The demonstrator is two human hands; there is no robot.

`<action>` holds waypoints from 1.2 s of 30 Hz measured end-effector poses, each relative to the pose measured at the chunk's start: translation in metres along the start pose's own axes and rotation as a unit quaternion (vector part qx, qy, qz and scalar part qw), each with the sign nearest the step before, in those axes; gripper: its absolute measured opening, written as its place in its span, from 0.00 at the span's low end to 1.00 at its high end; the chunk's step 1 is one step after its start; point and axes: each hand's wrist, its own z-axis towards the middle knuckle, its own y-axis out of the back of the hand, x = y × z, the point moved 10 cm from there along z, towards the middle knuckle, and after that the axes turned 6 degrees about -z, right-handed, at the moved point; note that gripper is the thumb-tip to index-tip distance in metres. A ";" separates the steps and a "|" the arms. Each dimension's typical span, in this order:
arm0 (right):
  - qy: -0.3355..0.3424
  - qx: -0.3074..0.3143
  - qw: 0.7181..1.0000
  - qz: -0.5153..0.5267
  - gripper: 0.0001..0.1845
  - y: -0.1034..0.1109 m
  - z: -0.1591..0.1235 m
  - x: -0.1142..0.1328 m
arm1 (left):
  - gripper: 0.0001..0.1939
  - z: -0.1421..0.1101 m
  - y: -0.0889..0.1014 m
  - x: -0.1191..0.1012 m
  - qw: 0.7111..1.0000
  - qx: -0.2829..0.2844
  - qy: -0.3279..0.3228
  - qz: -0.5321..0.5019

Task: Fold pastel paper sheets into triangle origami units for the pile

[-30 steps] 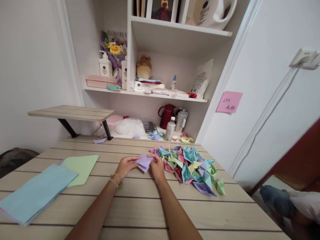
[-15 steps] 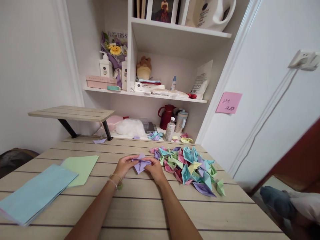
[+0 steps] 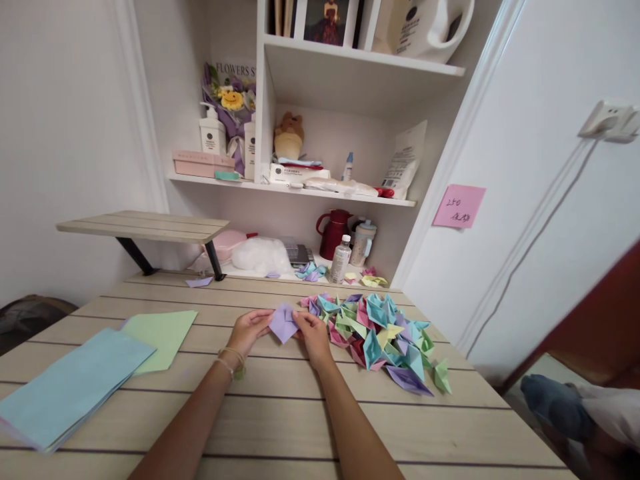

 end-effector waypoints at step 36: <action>0.146 -0.010 0.960 -0.239 0.13 -0.003 -0.004 0.021 | 0.16 -0.001 -0.001 -0.016 0.991 -0.021 -0.074 0.109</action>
